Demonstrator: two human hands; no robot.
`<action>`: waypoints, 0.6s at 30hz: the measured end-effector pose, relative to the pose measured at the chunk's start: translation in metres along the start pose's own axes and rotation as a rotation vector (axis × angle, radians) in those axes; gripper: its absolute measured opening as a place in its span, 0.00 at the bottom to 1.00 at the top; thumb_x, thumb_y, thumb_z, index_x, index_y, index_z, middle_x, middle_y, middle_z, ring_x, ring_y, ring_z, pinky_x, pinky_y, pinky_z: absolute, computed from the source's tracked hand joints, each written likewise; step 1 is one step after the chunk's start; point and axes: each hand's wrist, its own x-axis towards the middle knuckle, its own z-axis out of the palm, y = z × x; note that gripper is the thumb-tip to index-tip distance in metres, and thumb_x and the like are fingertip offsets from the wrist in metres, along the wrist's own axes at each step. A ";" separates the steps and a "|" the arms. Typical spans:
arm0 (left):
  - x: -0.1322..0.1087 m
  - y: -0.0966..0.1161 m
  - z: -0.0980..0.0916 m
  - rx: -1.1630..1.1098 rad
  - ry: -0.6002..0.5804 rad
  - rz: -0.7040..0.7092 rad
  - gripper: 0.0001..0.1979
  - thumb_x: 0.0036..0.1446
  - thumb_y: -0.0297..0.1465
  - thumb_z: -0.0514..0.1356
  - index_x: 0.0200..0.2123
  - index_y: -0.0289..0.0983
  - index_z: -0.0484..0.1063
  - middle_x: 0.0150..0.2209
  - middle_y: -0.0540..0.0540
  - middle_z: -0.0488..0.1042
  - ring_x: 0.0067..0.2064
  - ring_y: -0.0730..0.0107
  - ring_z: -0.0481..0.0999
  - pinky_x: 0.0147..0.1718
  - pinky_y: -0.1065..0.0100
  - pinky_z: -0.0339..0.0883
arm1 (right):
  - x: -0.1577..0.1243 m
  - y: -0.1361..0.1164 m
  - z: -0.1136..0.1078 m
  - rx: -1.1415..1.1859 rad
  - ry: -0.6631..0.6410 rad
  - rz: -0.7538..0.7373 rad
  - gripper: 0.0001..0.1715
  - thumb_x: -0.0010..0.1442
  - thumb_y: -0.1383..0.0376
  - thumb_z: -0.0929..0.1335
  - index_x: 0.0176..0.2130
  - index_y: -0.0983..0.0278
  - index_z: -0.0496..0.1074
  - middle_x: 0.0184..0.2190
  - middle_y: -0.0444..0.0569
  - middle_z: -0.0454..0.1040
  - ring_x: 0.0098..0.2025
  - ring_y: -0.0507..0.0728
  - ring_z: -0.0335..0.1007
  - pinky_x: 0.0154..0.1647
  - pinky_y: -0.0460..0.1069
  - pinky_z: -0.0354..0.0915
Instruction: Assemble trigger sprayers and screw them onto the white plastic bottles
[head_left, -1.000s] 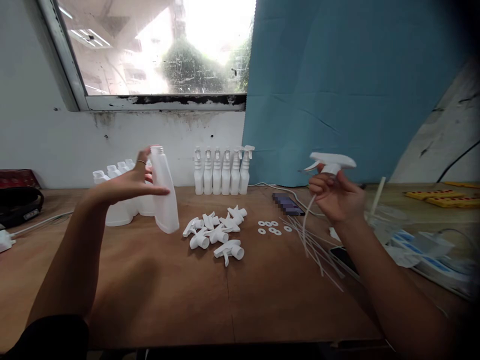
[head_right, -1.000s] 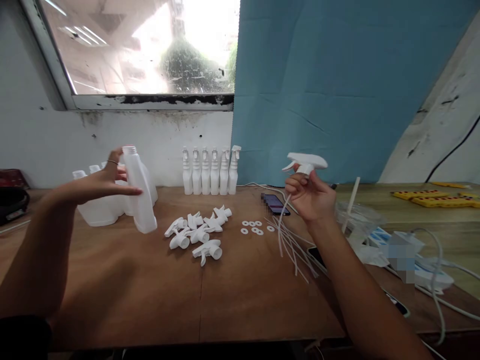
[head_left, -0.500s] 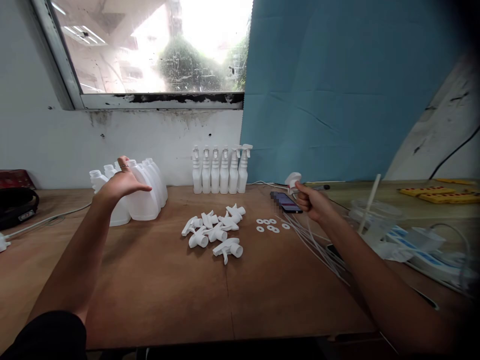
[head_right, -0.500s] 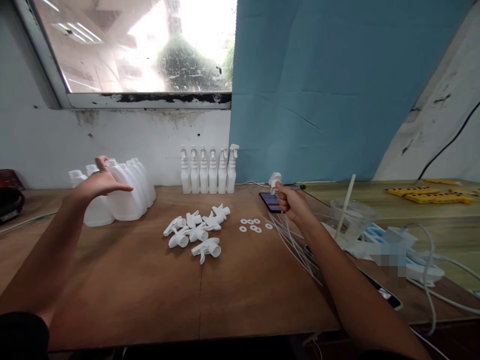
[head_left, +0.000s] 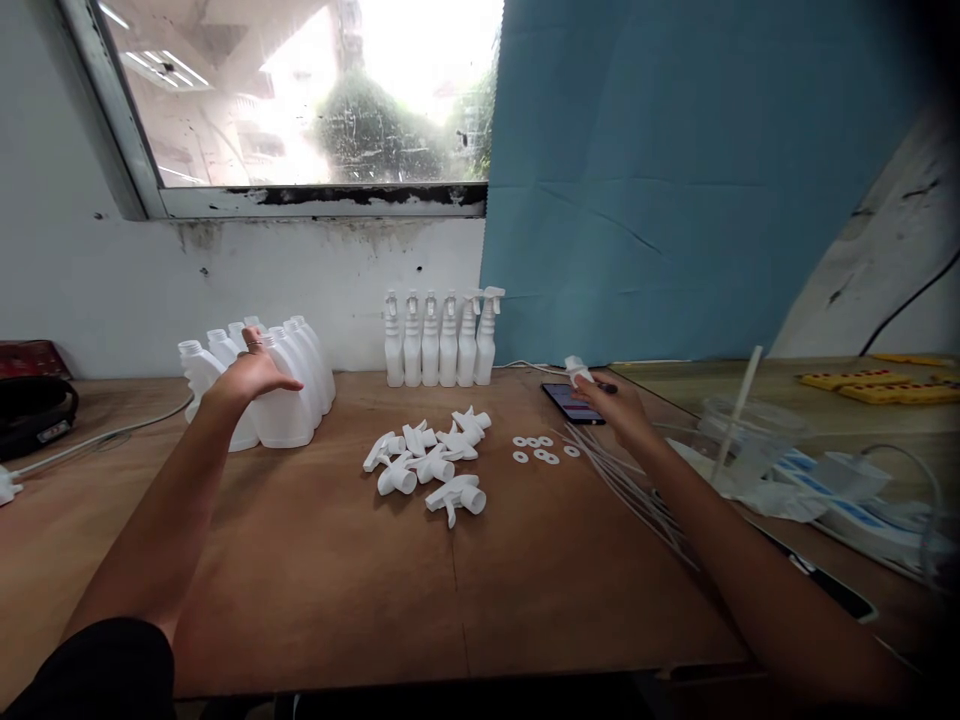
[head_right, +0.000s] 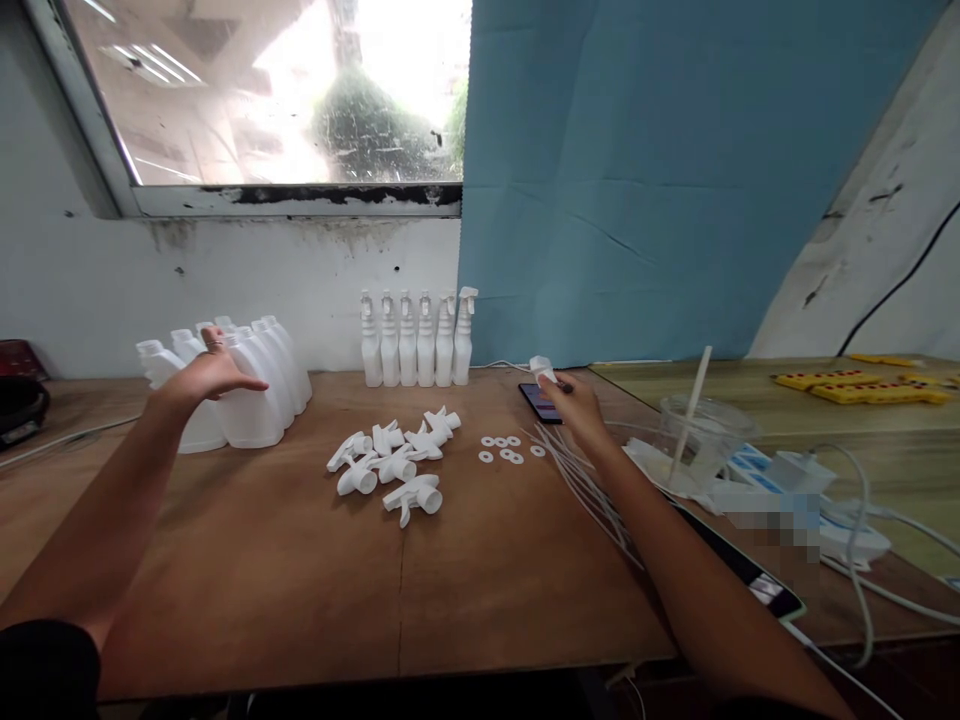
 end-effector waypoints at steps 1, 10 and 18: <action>-0.001 0.002 -0.001 0.032 -0.009 -0.036 0.64 0.38 0.55 0.67 0.61 0.27 0.30 0.41 0.35 0.71 0.37 0.53 0.74 0.35 0.57 0.67 | -0.001 -0.001 0.000 0.010 -0.001 0.005 0.06 0.50 0.62 0.73 0.31 0.60 0.75 0.28 0.48 0.77 0.32 0.60 0.76 0.27 0.49 0.68; -0.012 0.019 -0.016 0.250 -0.025 -0.174 0.61 0.43 0.58 0.62 0.62 0.22 0.36 0.52 0.21 0.65 0.52 0.35 0.68 0.40 0.52 0.67 | -0.010 -0.006 0.007 0.040 -0.035 0.029 0.05 0.50 0.63 0.74 0.30 0.61 0.76 0.29 0.49 0.78 0.34 0.61 0.77 0.31 0.51 0.70; -0.028 0.031 -0.022 0.262 0.140 -0.133 0.52 0.53 0.54 0.58 0.63 0.21 0.39 0.60 0.16 0.49 0.58 0.22 0.57 0.47 0.39 0.60 | -0.013 -0.004 0.008 0.017 -0.117 -0.032 0.14 0.50 0.56 0.73 0.34 0.62 0.76 0.31 0.52 0.79 0.32 0.59 0.76 0.30 0.49 0.70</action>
